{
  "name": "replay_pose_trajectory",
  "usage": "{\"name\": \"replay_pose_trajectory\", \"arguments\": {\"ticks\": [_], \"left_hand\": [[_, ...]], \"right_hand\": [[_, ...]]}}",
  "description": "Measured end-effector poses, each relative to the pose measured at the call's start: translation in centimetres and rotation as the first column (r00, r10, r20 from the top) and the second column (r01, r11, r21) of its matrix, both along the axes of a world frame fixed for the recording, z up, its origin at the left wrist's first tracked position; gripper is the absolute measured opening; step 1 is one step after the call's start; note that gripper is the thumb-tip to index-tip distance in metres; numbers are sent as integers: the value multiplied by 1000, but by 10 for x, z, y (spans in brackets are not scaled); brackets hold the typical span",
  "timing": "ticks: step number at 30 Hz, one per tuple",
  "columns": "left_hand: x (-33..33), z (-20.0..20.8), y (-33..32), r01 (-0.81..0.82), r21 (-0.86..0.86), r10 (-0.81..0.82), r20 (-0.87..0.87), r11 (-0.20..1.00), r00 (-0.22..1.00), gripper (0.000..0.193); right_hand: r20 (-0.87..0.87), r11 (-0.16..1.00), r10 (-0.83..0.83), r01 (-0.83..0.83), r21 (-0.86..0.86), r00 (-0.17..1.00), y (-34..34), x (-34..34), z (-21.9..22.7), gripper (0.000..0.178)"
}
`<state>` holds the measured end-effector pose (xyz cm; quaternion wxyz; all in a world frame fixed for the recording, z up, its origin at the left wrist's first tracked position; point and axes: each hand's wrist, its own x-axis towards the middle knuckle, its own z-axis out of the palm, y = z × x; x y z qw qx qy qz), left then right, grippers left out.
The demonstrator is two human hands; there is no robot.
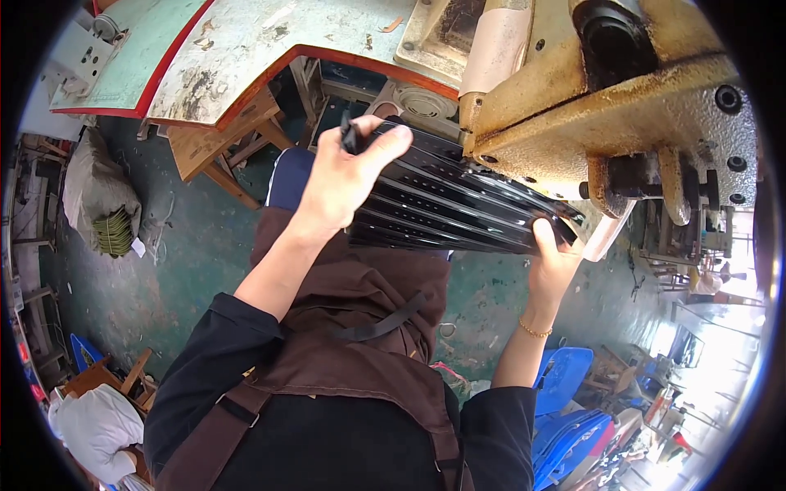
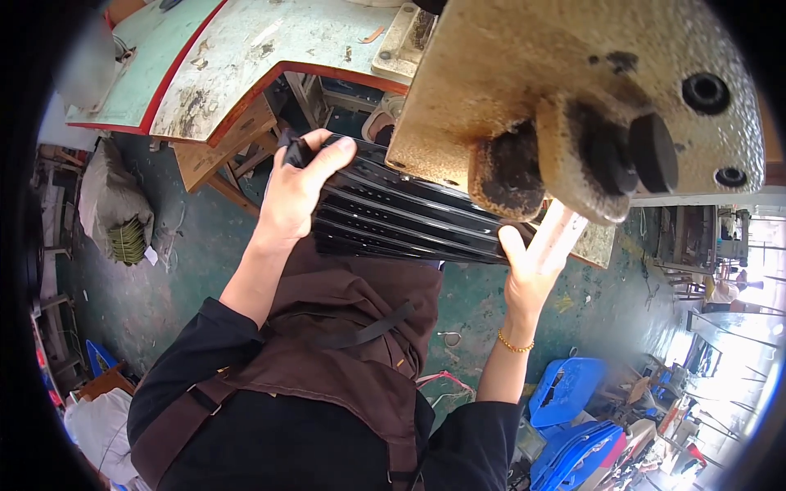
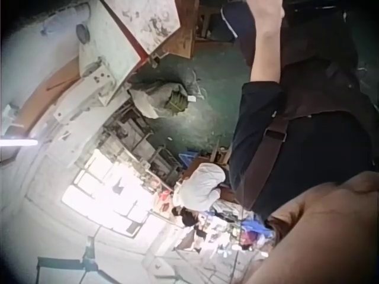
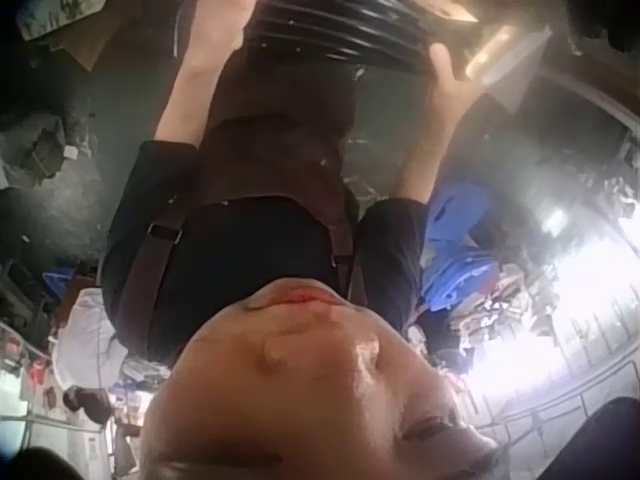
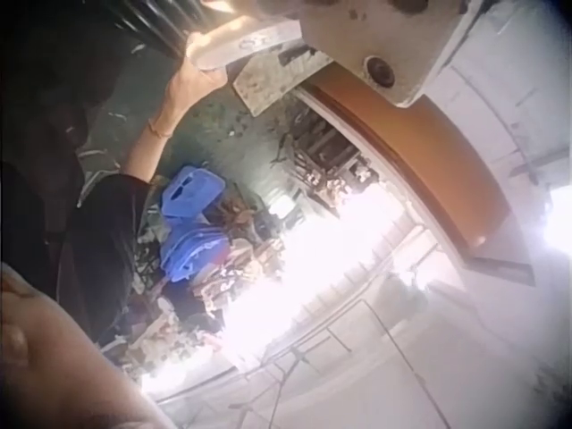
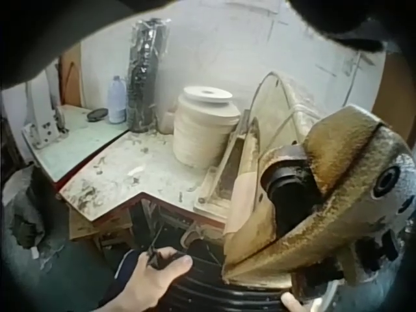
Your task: Processing and assembling black plastic shoe components using an industrial machine.
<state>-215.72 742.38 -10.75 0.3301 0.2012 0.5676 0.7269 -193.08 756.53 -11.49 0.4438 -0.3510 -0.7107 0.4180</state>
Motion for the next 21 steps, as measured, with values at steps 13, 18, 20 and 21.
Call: {"name": "replay_pose_trajectory", "arguments": {"ticks": [13, 18, 20, 21], "left_hand": [[-54, -9, -44, -247, -17, 247, 102, 969, 964, 10], [-73, -12, -62, -269, -2, 268, 83, 963, 960, 8], [-70, -5, -69, -327, -47, 329, 38, 944, 944, 8], [-69, -2, -72, -357, -68, 358, 14, 932, 934, 9]], "right_hand": [[-39, 925, 202, -204, -320, 979, -43, -65, 21, 17], [-24, 955, 262, -262, -141, 965, -53, -84, 11, 20], [-5, 898, 313, -298, -325, 950, -65, -89, 21, 20], [0, 857, 341, -311, -412, 940, -70, -90, 26, 20]]}}
